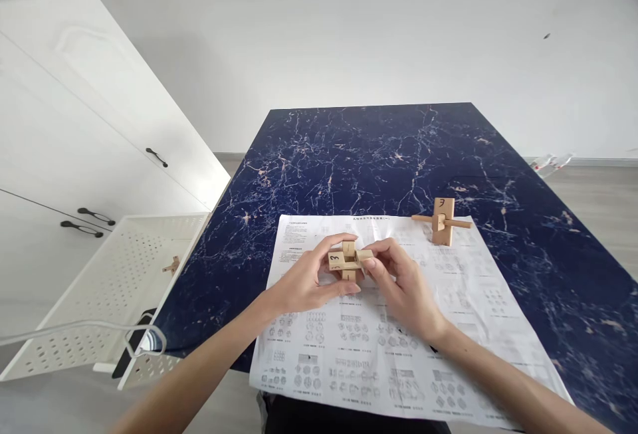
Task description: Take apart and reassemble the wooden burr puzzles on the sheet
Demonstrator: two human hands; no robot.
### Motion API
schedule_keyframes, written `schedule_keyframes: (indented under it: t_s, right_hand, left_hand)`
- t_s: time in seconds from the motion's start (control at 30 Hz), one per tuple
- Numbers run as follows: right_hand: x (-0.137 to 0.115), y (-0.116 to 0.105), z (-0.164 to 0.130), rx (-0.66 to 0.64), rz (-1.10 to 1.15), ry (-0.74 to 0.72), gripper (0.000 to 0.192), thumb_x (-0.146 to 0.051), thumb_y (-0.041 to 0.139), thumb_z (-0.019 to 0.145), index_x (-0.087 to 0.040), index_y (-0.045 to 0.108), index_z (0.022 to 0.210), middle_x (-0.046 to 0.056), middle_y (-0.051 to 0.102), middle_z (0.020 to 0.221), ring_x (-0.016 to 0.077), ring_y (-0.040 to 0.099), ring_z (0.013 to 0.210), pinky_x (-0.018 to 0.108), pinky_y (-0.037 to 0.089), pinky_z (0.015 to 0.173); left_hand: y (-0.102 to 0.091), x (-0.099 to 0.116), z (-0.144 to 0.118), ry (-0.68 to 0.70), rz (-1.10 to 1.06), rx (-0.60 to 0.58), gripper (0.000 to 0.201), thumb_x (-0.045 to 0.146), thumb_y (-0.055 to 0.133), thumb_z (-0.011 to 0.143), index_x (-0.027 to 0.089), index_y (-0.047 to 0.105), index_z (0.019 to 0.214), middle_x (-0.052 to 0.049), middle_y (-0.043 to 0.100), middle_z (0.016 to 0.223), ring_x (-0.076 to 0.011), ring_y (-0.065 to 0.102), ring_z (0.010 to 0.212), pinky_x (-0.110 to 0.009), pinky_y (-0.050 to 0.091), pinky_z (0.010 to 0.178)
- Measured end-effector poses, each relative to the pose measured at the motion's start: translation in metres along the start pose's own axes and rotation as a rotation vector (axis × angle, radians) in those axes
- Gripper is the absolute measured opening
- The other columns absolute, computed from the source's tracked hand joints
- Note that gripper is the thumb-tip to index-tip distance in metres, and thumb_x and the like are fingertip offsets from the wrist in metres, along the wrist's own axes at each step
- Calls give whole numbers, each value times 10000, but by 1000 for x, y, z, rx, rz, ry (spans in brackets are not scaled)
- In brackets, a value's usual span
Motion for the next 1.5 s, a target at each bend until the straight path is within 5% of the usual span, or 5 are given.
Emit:
schedule_keyframes:
  t_s: [0.17,0.37,0.57,0.77,1.5]
  right_hand:
    - [-2,3,1,-8,9,19,193,-413,566,1120,-247,597,1026,9,698,802,179,681,720,302,544,669]
    - [-5,4,3,-26,-14,56,294,-456,562,1108,-242,574,907,-3,675,724,160,633,639,282,491,604]
    - [1,5,4,-50,-9,124,386,-541,548,1100,-241,557,856,-15,644,677,141,536,576,283,402,558]
    - [21,4,2,-52,17,287,527,-704,546,1041,-249,494,782,-51,494,594,126,375,527,278,273,491]
    - [19,8,2,-105,37,319,554,-722,458,1068,-253,480,775,-49,469,616,138,396,542,303,336,535]
  left_hand:
    - [-1,4,-1,42,66,16,442,490,505,1133,251,517,1504,-58,757,961,-226,747,851,-371,595,825]
    - [-8,4,-2,73,150,68,439,554,499,1118,247,611,1411,-47,715,925,-173,636,689,-290,509,649]
    - [-1,3,-2,11,50,10,426,530,510,1115,266,580,1442,-58,737,980,-227,715,841,-363,568,781]
    - [6,1,-1,-71,19,-51,778,414,941,814,301,538,1470,-46,725,1082,-258,729,992,-430,580,916]
    - [-2,-2,3,-61,-116,-15,661,303,924,815,266,596,1388,-34,769,988,-240,762,948,-420,599,918]
Point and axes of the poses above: each hand's wrist, its own z-axis towards the middle knuckle, its own y-axis out of the palm, x = y × z, the point moved 10 cm from there along z, towards the middle knuckle
